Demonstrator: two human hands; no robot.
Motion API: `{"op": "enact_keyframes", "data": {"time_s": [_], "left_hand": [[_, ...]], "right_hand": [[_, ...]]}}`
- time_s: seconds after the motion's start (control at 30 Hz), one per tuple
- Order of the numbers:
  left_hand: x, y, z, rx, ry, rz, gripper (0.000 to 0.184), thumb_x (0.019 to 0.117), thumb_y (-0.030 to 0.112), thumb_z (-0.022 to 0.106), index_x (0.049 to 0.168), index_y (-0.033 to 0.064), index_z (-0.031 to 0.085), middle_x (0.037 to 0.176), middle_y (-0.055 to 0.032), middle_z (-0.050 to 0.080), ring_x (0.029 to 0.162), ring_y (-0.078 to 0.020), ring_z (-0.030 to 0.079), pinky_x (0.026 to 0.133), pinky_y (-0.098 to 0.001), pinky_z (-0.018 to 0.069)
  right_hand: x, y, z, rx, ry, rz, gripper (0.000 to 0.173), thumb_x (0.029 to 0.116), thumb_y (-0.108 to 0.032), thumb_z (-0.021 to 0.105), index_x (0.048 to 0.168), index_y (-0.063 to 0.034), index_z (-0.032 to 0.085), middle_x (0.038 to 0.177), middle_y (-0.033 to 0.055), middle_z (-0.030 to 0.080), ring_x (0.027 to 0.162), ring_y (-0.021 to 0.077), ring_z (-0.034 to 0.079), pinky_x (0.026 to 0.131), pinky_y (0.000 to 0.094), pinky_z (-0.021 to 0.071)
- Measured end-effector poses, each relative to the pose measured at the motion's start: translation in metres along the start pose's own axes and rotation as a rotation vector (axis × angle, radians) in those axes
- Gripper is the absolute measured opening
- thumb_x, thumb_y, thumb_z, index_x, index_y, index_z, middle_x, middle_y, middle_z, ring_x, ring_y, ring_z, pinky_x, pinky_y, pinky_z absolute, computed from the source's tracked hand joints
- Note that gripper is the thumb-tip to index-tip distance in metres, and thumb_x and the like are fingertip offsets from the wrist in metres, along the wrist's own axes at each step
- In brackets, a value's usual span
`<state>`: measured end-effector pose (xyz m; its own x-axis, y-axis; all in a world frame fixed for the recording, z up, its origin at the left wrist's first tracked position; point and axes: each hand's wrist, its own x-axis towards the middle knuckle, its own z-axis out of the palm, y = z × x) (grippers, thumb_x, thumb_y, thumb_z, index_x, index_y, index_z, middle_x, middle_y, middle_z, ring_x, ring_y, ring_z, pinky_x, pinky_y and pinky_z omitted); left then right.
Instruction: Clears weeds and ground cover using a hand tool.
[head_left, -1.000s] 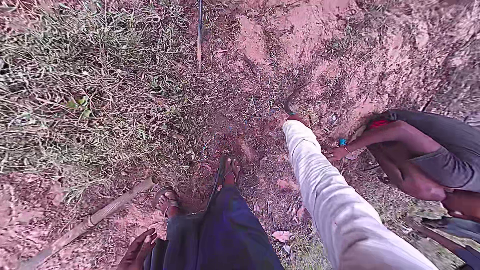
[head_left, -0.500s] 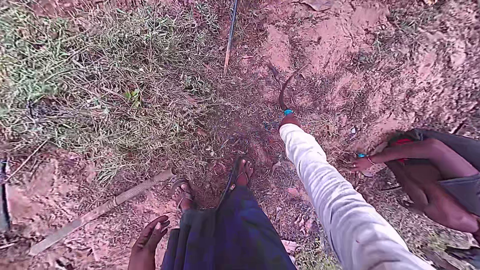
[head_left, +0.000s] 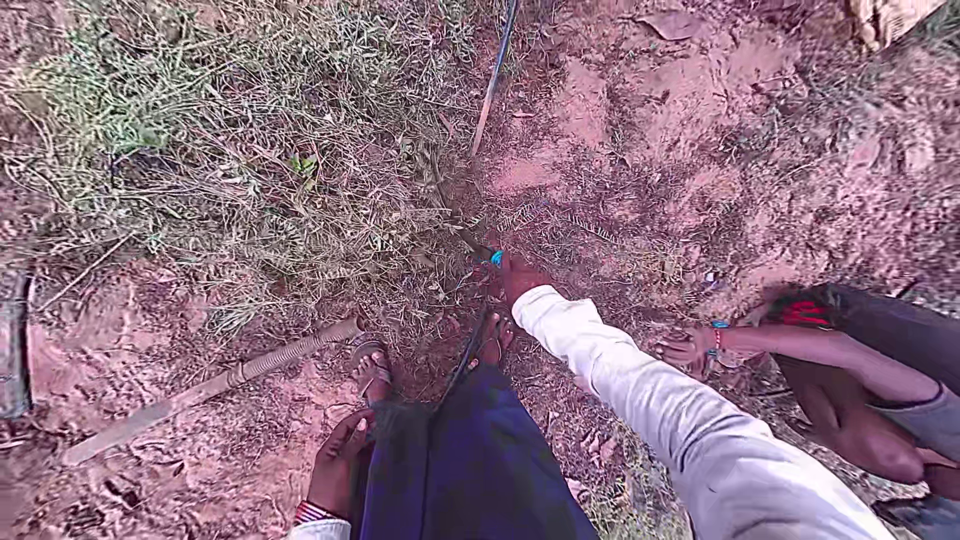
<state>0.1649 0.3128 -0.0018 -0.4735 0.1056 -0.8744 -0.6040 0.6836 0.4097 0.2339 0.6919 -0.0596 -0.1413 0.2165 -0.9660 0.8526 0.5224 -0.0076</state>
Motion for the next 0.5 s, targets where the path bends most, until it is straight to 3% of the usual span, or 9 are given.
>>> {"op": "enact_keyframes", "data": {"time_s": [0.03,0.1,0.17,0.23,0.3,0.37,0.43,0.5], "left_hand": [[0.002,0.002,-0.007,0.003,0.009,0.009,0.029,0.1010,0.006,0.045,0.120,-0.0082,0.061,0.110,-0.0078,0.070,0.095,-0.0071,0.069,0.086,-0.0246,0.0574],[0.004,0.004,-0.017,-0.004,0.031,0.009,0.030,0.1019,0.007,0.043,0.121,-0.0080,0.061,0.111,-0.0075,0.070,0.095,-0.0075,0.069,0.086,-0.0251,0.0571],[0.005,-0.004,-0.023,-0.032,0.045,-0.007,0.028,0.1025,0.006,0.042,0.121,-0.0067,0.060,0.109,-0.0054,0.070,0.094,-0.0065,0.069,0.085,-0.0239,0.0578],[0.008,-0.020,-0.025,-0.056,0.032,-0.025,0.027,0.1029,0.006,0.044,0.121,-0.0064,0.060,0.109,-0.0049,0.070,0.094,-0.0065,0.070,0.086,-0.0237,0.0584],[0.010,-0.035,-0.024,-0.056,0.016,-0.046,0.027,0.1022,0.007,0.046,0.120,-0.0069,0.061,0.109,-0.0065,0.070,0.094,-0.0085,0.070,0.087,-0.0251,0.0579],[0.010,-0.047,-0.023,-0.060,0.004,-0.055,0.027,0.1008,0.008,0.048,0.118,-0.0056,0.063,0.107,-0.0061,0.071,0.093,-0.0088,0.070,0.086,-0.0251,0.0587],[0.008,-0.050,-0.021,-0.052,-0.029,-0.063,0.027,0.1012,0.009,0.049,0.118,-0.0054,0.064,0.108,-0.0064,0.072,0.096,-0.0087,0.070,0.088,-0.0251,0.0577],[0.005,-0.048,-0.029,-0.044,-0.044,-0.064,0.026,0.1017,0.009,0.049,0.118,-0.0055,0.064,0.109,-0.0071,0.072,0.096,-0.0093,0.070,0.089,-0.0255,0.0579]], "right_hand": [[-0.007,0.018,0.003,0.007,0.004,0.081,0.069,0.1051,-0.003,0.046,0.164,-0.0016,0.010,0.161,0.0315,0.029,0.134,0.0508,0.050,0.106,0.0612,0.0437],[0.004,0.058,0.012,0.107,0.052,0.309,0.063,0.1072,-0.007,0.043,0.162,0.0003,0.014,0.160,0.0312,0.032,0.134,0.0492,0.051,0.107,0.0590,0.0438],[0.033,0.091,0.024,0.319,0.143,0.533,0.049,0.1096,-0.017,0.040,0.155,0.0013,0.036,0.155,0.0257,0.044,0.140,0.0407,0.049,0.113,0.0541,0.0401],[0.063,0.099,0.038,0.416,0.142,0.597,0.046,0.1089,-0.023,0.043,0.144,0.0049,0.050,0.150,0.0246,0.051,0.142,0.0350,0.048,0.115,0.0506,0.0384],[0.082,0.064,0.057,0.428,0.100,0.531,0.045,0.1077,-0.023,0.047,0.144,0.0042,0.051,0.150,0.0240,0.050,0.142,0.0343,0.047,0.116,0.0500,0.0375],[0.080,0.002,0.071,0.354,0.056,0.372,0.049,0.1071,-0.019,0.048,0.150,0.0036,0.043,0.151,0.0259,0.049,0.141,0.0384,0.048,0.114,0.0533,0.0399],[0.059,-0.056,0.070,0.273,-0.009,0.207,0.054,0.1076,-0.012,0.045,0.157,0.0039,0.030,0.154,0.0273,0.044,0.139,0.0423,0.049,0.111,0.0564,0.0417],[0.022,-0.088,0.062,0.211,-0.056,0.111,0.055,0.1072,-0.010,0.045,0.158,0.0029,0.027,0.157,0.0268,0.040,0.137,0.0428,0.050,0.110,0.0565,0.0426]]}}
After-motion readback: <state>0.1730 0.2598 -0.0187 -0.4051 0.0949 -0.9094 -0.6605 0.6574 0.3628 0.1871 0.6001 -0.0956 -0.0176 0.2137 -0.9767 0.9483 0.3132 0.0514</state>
